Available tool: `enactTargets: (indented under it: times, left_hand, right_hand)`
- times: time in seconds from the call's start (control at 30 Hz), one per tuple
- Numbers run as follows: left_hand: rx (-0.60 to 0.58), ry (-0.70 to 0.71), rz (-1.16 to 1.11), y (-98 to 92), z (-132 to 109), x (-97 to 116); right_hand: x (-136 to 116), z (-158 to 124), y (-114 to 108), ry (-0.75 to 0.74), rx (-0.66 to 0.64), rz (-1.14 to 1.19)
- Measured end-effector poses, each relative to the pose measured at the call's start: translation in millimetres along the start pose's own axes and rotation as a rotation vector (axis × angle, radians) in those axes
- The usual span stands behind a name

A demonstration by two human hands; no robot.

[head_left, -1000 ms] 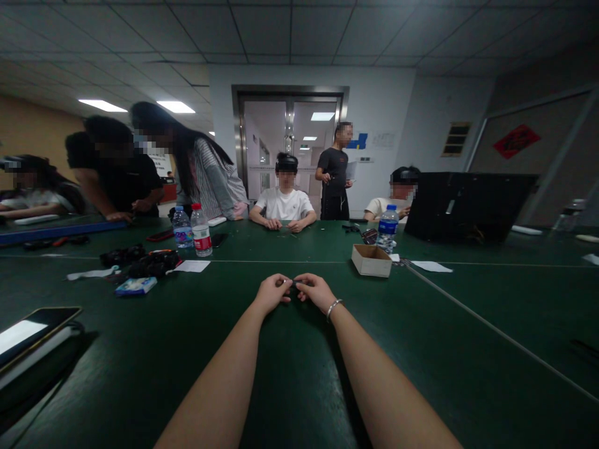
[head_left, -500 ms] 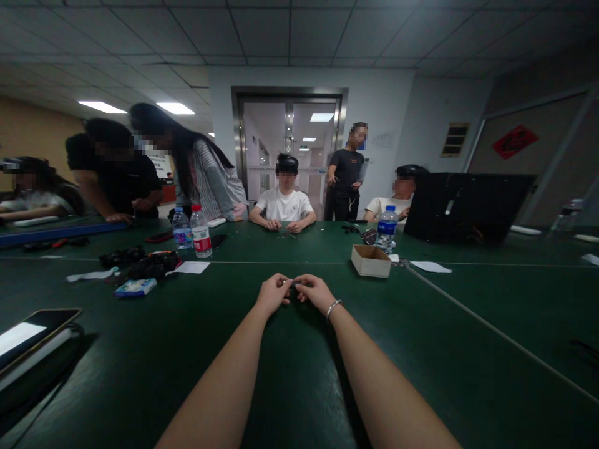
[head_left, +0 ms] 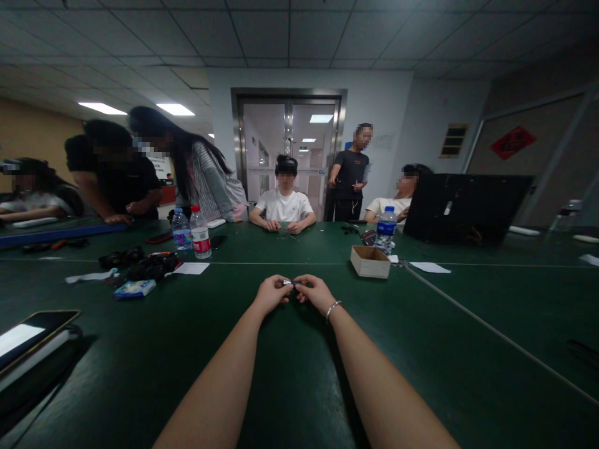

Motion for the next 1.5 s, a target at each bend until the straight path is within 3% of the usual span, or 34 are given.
enactTargets:
  times: [0.33, 0.8, 1.13, 1.27, 1.43, 1.5]
  left_hand:
    - [0.033, -0.036, -0.03, -4.4, 9.0, -10.5]
    - [-0.017, -0.031, -0.048, 0.3, -0.5, 2.7]
    - [-0.093, 0.052, -0.077, -1.0, -2.0, 2.4]
    - [-0.063, 0.073, -0.054, -1.1, 0.0, 1.6]
    - [-0.079, 0.266, -0.052, 0.3, -0.8, 10.9]
    - [-0.094, 0.257, -0.092, 0.6, -1.3, 11.8]
  right_hand:
    - [-1.8, -2.2, -0.9, -0.007, 0.014, 0.009]
    - [-3.9, -3.9, -1.3, -0.011, 0.008, 0.069]
    - [2.5, 0.3, -3.9, 0.054, 0.011, 0.136]
    - [0.5, -0.6, -3.8, 0.069, 0.008, 0.124]
    - [-2.7, -2.5, -3.5, 0.095, 0.0, 0.128]
    - [-2.6, -2.5, -3.5, 0.1, 0.005, 0.137]
Point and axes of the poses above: each hand's wrist, its own z-axis towards the middle knuckle, its own y-axis out of the palm, x = y × z, the point moved 3 cm from there along z, towards the middle knuckle, and after that the axes turned 11 degrees about -z, right-handed, at the moved point
